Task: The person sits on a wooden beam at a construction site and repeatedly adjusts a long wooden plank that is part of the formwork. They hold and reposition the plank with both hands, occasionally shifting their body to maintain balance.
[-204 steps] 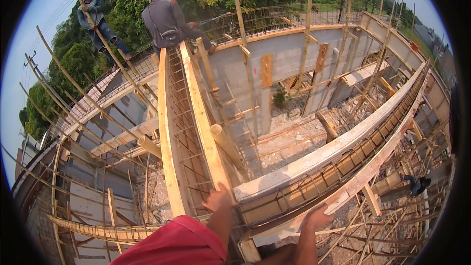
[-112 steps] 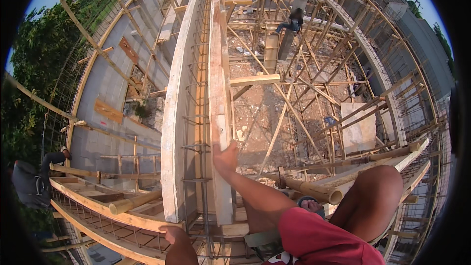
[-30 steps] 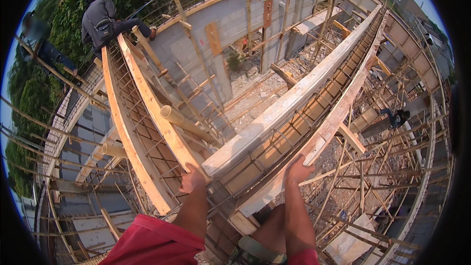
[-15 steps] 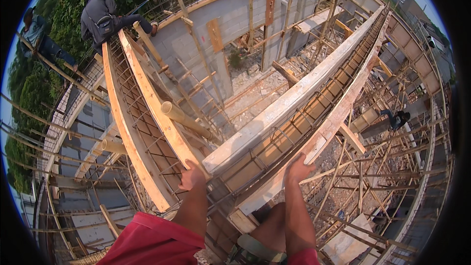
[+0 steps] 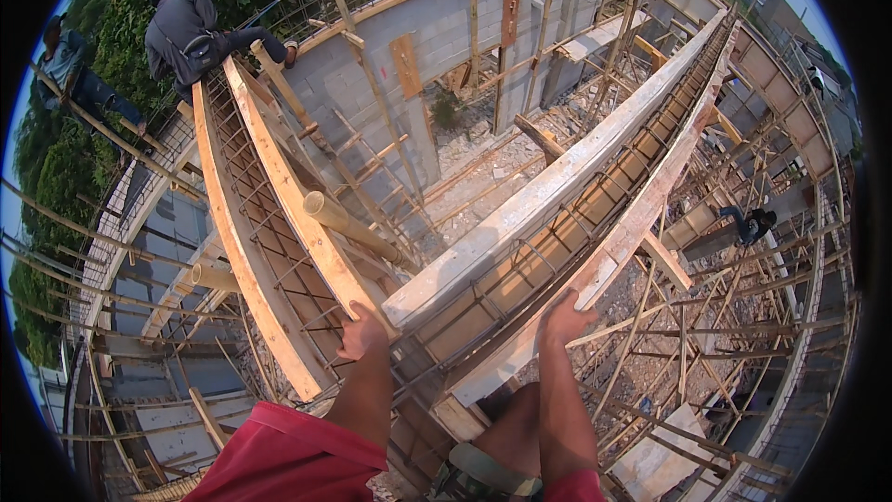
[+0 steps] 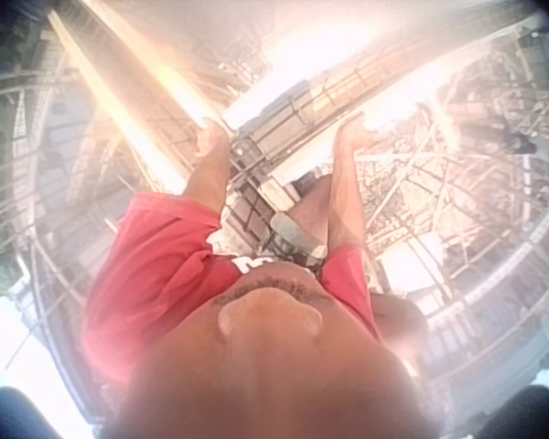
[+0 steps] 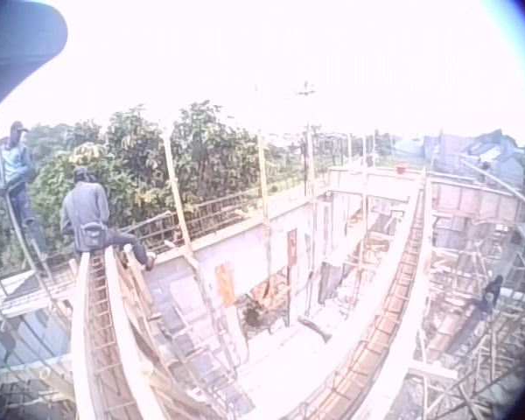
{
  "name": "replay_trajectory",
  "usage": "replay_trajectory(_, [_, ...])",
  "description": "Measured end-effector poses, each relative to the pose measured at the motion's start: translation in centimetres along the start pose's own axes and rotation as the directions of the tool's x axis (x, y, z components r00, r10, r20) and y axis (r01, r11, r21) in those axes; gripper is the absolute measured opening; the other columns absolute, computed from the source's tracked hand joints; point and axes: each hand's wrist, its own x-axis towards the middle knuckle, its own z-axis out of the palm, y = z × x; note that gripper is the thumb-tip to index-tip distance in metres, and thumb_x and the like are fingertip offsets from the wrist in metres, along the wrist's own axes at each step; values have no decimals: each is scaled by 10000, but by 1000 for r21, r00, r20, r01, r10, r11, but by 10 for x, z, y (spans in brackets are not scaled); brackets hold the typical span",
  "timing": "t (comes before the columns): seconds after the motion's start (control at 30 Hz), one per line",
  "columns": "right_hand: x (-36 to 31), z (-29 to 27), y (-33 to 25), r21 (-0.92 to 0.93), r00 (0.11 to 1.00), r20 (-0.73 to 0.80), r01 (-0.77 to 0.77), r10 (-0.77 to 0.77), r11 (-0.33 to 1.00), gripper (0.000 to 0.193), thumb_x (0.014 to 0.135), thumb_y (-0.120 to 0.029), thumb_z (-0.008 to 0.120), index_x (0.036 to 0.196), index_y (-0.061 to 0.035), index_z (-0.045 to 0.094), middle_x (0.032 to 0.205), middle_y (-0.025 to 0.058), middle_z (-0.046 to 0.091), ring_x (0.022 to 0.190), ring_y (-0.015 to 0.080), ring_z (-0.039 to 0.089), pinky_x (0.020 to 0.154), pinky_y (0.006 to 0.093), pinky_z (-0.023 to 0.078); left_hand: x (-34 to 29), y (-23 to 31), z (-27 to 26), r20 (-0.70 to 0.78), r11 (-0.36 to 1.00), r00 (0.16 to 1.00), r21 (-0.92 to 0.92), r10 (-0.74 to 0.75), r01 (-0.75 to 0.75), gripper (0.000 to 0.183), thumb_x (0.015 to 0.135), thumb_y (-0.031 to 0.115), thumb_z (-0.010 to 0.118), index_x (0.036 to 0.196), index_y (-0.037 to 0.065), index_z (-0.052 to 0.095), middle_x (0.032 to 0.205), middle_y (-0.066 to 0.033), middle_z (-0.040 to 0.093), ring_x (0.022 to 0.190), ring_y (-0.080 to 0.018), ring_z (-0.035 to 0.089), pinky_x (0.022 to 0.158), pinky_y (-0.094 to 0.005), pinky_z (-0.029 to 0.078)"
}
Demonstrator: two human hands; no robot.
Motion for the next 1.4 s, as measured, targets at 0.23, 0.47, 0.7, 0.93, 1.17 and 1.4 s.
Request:
replay_trajectory(0.23, [1,1,2,38,1000,-5,11,-11,999,758,925,-413,587,1423,104,344,1377,383,479,1263,499,518,1064,538,417,0,1,0,7,1000,1000,5,-1,1,799,984,676,261,1277,58,672,1108,-200,742,1110,-350,678,1112,-475,300])
replay_trajectory(0.47, [3,4,6,68,1000,-6,20,-19,997,754,919,-399,584,1417,112,345,1372,388,477,1258,503,514,1066,535,413,1,-3,9,-100,999,994,-30,38,-41,807,995,644,254,1150,-19,687,913,-228,750,973,-365,713,1107,-478,294])
replay_trajectory(0.7, [3,4,6,41,999,-33,39,-37,998,734,914,-404,590,1382,119,375,1335,393,499,1236,508,522,1047,542,414,0,1,-1,9,1000,1000,7,-5,5,819,982,691,251,1274,51,671,1089,-203,745,1113,-350,678,1115,-471,301])
replay_trajectory(0.93, [7,7,12,78,998,-33,48,-45,996,728,912,-398,600,1381,117,387,1319,393,520,1229,506,535,1054,535,413,1,0,1,-1,1000,1000,10,-8,8,835,981,694,249,1261,31,674,1092,-210,742,1109,-353,678,1117,-469,299])
replay_trajectory(1.17, [13,14,20,44,997,-63,39,-36,998,672,912,-396,620,1317,95,406,1273,359,564,1173,472,569,1025,507,423,8,-6,15,-117,999,993,-27,29,-33,806,991,656,263,1130,-17,685,931,-242,746,972,-378,711,1109,-490,287])
replay_trajectory(1.4, [13,15,23,64,993,-98,79,-72,995,617,906,-395,636,1256,72,436,1241,334,591,1125,461,590,1002,498,431,8,-7,17,-124,999,992,-29,34,-38,794,990,651,273,1099,-13,696,911,-243,745,956,-382,715,1107,-491,290])
